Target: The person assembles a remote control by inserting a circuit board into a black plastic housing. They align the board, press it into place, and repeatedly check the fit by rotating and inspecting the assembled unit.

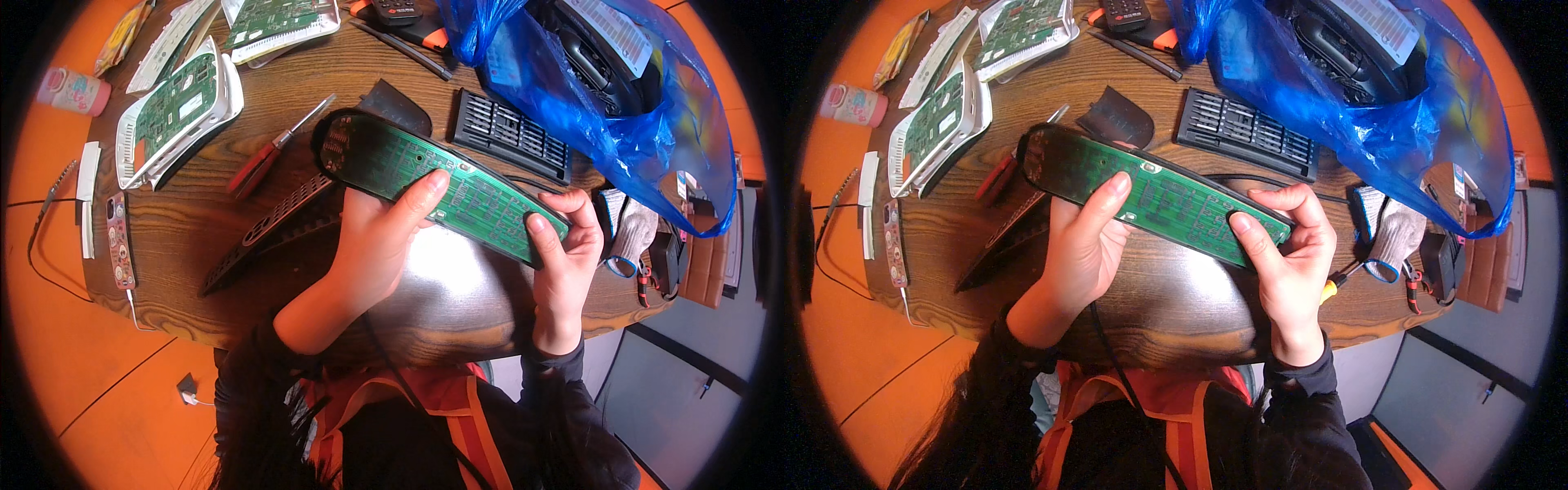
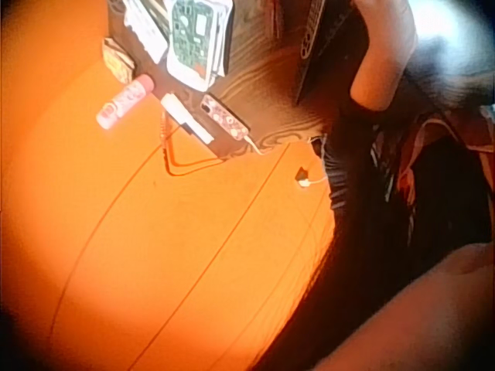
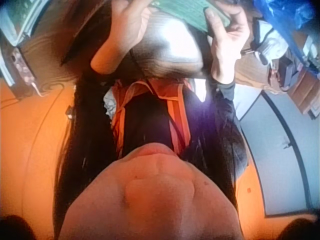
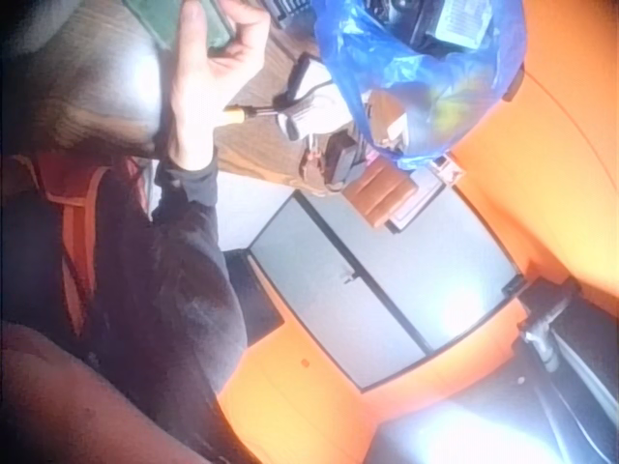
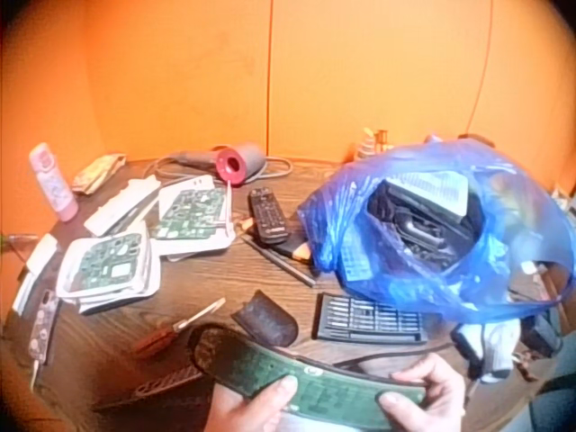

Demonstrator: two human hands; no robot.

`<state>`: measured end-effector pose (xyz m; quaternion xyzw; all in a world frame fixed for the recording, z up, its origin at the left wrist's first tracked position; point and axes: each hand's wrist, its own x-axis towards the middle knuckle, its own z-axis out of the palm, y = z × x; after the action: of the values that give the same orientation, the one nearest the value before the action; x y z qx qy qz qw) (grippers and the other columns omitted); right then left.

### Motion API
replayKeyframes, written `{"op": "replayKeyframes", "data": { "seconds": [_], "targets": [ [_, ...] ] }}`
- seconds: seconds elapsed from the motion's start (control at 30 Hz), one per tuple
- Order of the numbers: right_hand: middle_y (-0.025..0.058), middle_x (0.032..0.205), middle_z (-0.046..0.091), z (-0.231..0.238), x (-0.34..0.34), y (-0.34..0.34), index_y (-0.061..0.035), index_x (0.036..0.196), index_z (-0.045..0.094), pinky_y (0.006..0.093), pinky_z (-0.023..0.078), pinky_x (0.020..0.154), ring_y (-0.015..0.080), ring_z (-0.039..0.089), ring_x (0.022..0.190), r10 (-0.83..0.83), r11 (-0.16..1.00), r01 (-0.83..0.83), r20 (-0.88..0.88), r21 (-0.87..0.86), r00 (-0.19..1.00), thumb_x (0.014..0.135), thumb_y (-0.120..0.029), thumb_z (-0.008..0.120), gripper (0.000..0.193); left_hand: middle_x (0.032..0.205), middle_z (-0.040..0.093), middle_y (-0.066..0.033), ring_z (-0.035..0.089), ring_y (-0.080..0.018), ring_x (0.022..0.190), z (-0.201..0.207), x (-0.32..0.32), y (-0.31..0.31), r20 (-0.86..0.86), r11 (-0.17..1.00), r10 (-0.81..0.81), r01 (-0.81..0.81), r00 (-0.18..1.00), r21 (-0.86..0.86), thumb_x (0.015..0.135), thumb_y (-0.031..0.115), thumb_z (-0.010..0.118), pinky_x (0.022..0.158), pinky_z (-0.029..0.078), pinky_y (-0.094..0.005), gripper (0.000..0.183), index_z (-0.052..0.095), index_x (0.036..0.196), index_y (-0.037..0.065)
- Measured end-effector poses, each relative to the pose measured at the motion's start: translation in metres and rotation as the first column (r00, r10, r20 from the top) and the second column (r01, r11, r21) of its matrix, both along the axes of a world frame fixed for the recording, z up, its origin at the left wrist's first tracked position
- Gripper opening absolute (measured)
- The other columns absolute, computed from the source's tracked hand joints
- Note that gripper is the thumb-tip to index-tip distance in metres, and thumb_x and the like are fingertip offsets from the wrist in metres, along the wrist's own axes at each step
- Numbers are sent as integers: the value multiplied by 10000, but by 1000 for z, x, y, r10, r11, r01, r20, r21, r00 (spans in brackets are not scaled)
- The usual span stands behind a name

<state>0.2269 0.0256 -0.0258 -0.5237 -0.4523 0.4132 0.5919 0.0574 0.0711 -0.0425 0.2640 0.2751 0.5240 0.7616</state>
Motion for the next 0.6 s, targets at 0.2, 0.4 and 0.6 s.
{"op": "replayKeyframes", "data": {
  "seconds": [0.2,0.4,0.6],
  "targets": [
    [54,900,575,-1,-1,1,-4,923,527,220,417,762,98,538,817,-79,997,81,-63,15,995,740,6,638,215,1052,527,-119,530,-217,981,-2,-1,2,10,989,-96,94,995,118,826,-30,452,841,443,-383,313,414,1136,-6],
    [47,925,547,-1,-2,2,-18,997,479,221,437,737,102,544,807,-10,1000,10,-4,-6,1000,689,34,675,369,1057,528,-126,533,-219,980,-1,0,3,-51,996,-59,62,997,58,827,-37,457,844,449,-388,299,417,1123,-17],
    [67,988,525,0,-1,3,-18,1022,470,233,437,757,112,542,834,5,1000,-6,44,21,999,668,48,685,419,1062,526,-121,525,-220,995,-2,0,3,-38,995,-67,69,997,68,826,-33,464,853,442,-393,295,423,1117,-13]
  ]
}}
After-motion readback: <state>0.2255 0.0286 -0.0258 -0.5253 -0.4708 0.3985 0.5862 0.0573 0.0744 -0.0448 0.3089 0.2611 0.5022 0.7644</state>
